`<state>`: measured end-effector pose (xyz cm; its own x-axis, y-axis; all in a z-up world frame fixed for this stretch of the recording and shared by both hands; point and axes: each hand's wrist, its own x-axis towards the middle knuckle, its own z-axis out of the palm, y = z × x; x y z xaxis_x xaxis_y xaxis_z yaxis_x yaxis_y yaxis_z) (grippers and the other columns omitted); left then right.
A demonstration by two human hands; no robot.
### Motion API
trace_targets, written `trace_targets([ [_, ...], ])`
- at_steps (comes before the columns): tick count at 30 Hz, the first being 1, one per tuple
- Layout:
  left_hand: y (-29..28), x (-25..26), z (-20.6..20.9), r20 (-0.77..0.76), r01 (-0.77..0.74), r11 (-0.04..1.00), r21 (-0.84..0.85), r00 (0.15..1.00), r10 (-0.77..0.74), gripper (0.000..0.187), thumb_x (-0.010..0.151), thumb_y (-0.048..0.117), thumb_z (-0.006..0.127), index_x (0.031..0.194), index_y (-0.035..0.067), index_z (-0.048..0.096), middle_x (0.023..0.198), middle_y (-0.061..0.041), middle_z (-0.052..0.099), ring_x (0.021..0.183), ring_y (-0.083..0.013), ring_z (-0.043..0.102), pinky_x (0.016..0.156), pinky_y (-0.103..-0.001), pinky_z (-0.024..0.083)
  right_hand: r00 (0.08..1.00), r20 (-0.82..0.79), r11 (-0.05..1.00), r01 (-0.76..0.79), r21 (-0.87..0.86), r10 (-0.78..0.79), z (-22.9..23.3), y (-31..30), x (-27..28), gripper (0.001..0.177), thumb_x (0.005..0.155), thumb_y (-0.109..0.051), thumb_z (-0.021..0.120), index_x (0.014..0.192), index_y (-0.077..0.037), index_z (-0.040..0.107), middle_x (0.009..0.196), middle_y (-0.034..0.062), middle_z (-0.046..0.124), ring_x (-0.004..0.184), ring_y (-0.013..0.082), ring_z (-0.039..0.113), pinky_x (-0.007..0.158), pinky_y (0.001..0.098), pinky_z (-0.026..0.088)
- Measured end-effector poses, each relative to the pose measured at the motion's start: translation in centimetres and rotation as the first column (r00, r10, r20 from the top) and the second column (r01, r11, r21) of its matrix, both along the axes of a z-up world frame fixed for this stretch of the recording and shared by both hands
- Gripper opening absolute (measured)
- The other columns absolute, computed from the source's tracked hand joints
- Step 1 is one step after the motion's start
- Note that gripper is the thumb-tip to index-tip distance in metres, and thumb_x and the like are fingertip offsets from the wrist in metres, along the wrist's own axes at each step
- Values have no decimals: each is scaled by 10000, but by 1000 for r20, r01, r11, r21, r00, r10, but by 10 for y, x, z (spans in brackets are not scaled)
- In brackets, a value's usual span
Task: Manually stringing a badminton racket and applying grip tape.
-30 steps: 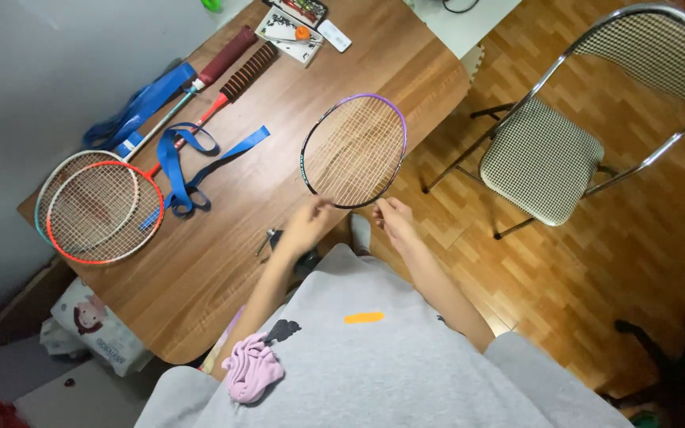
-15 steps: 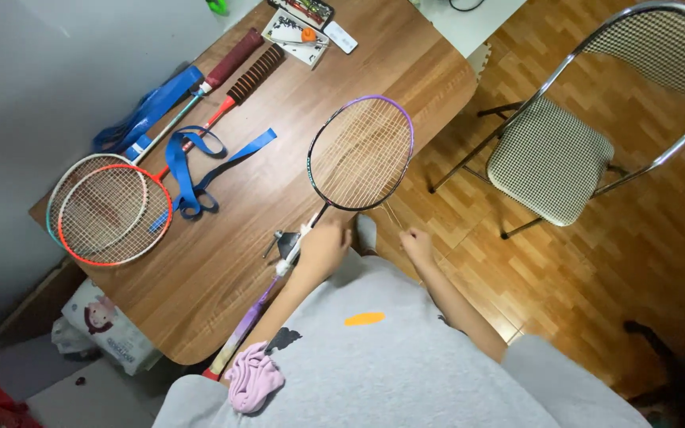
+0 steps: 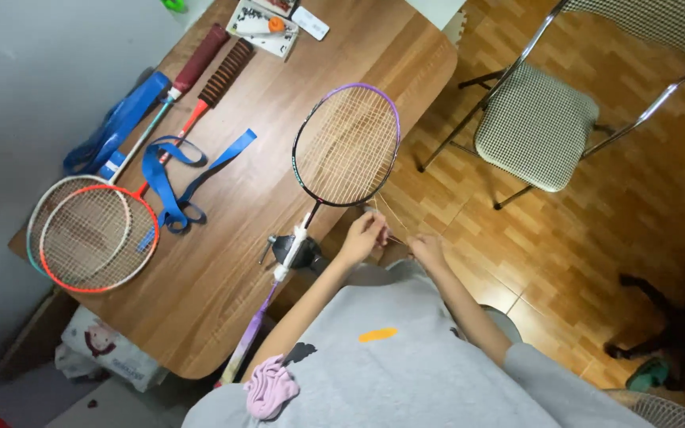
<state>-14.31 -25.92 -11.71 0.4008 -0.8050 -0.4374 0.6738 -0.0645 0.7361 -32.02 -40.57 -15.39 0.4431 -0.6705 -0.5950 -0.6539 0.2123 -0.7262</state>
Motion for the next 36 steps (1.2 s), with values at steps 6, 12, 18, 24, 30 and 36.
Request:
trace_targets([
  [6,50,26,82,557,129,951,281,785,-271,172,977,166,627,865,36,627,700,-107,666,668,-211,655,651,-347,519,851,-233,837,-348,422,471,0,-21,51,383,942,-330,647,675,-65,570,591,44,538,462,142,526,432,292,382],
  [12,49,-1,107,620,190,783,592,513,-594,144,877,209,675,927,76,701,894,-183,724,860,-391,683,754,-478,527,932,150,740,-353,572,329,163,-4,146,245,997,-272,583,891,-64,656,821,50,699,739,142,669,653,271,497],
  [18,32,-33,79,395,293,583,758,505,-768,239,767,146,688,988,155,778,924,-160,739,892,-349,701,799,-460,546,902,432,427,-397,812,17,70,-54,128,250,1039,-249,569,1067,-16,653,832,46,644,765,157,635,703,302,510],
  [24,4,-49,53,342,225,613,757,663,-666,247,901,268,696,1014,74,799,886,-183,770,819,-310,755,776,-412,572,802,176,658,-574,487,570,47,-108,101,279,969,-264,671,778,-60,666,568,-30,494,438,71,368,401,269,282],
  [30,-59,-52,72,292,-342,828,444,929,227,420,1015,343,645,1369,117,646,781,-159,689,642,-120,550,561,-278,455,552,154,521,-830,202,820,42,-119,119,333,939,-286,685,704,-51,687,585,-13,554,475,50,433,418,275,306],
  [36,-55,-62,16,116,-607,787,110,795,596,366,1120,278,530,1236,4,744,770,47,494,676,-54,444,589,-210,377,349,229,321,-935,151,909,35,-90,118,239,834,-226,736,704,-40,663,576,-13,593,531,98,518,483,310,396],
])
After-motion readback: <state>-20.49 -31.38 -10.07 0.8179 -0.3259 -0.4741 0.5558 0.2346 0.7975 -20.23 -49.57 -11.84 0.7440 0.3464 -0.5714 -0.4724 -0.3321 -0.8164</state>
